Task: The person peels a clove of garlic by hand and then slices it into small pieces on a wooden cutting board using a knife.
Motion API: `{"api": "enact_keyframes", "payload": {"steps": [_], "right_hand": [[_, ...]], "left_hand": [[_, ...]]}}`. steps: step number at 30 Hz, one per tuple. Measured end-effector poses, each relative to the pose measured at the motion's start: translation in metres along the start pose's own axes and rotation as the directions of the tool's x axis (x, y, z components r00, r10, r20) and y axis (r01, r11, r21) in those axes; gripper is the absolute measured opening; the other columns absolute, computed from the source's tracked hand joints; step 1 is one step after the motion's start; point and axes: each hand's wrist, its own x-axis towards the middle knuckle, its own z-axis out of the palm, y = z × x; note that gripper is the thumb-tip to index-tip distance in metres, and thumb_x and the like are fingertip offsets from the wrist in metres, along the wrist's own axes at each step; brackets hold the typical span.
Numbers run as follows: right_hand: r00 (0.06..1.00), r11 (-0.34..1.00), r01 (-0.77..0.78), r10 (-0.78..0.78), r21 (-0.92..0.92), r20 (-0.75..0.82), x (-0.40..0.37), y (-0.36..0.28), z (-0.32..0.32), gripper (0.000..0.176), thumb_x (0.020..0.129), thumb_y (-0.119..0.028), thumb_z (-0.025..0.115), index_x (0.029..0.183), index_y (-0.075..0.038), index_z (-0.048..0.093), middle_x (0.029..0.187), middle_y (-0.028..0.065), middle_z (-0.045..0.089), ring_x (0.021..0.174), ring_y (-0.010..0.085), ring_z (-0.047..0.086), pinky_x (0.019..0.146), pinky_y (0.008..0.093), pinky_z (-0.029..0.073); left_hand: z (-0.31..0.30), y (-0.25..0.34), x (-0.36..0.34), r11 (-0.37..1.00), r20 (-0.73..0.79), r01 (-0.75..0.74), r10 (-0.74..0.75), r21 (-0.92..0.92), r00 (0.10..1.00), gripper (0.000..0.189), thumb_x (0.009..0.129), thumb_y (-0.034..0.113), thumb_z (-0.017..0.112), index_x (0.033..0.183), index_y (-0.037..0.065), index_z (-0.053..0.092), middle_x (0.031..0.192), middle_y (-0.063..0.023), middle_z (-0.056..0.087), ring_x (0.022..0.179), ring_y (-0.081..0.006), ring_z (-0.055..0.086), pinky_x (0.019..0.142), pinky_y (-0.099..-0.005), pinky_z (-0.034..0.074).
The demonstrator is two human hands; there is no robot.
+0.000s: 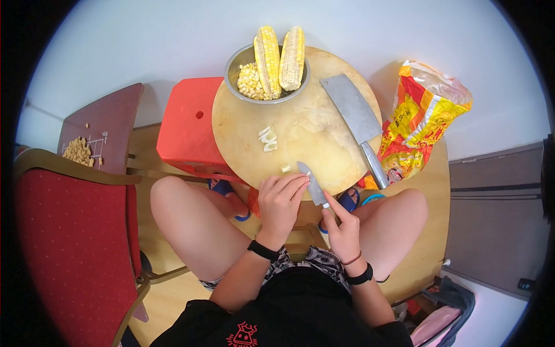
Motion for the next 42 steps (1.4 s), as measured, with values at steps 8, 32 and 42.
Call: {"api": "enact_keyframes", "payload": {"steps": [8,32,42], "right_hand": [[0.983,0.920,-0.173,0.140,0.351,0.120,-0.004,0.010,0.003,0.044,0.103,-0.007,0.066,0.147,-0.009,0.066,0.076,-0.0021,0.065,0.059,0.0032,0.046,0.053,0.0223,0.039],[0.693,0.803,-0.120,0.488,0.583,-0.530,-0.201,0.150,-0.157,0.055,0.107,-0.007,0.055,0.162,-0.003,0.045,0.076,-0.0063,0.043,0.056,0.0028,0.035,0.047,0.0206,0.028],[0.443,0.539,-0.831,0.489,-0.139,-0.752,-0.260,0.454,-0.055,0.049,0.097,-0.014,0.062,0.146,-0.016,0.066,0.096,0.0247,0.076,0.084,0.0416,0.074,0.075,0.0515,0.059]], "left_hand": [[0.002,0.002,-0.001,0.961,-0.078,0.206,-0.223,-0.183,0.972,0.017,0.087,0.010,0.084,0.103,0.008,0.079,0.098,-0.0043,0.078,0.076,-0.0220,0.067,0.075,-0.0368,0.051],[-0.007,-0.023,0.008,0.981,-0.070,0.159,-0.151,0.114,0.986,0.016,0.094,0.011,0.075,0.108,0.004,0.077,0.114,-0.0135,0.073,0.111,-0.0340,0.066,0.101,-0.0443,0.051],[-0.007,-0.026,0.004,0.993,-0.087,0.093,-0.087,0.066,0.992,0.014,0.091,0.003,0.079,0.105,0.005,0.081,0.111,-0.0097,0.074,0.105,-0.0253,0.070,0.094,-0.0380,0.055]]}}
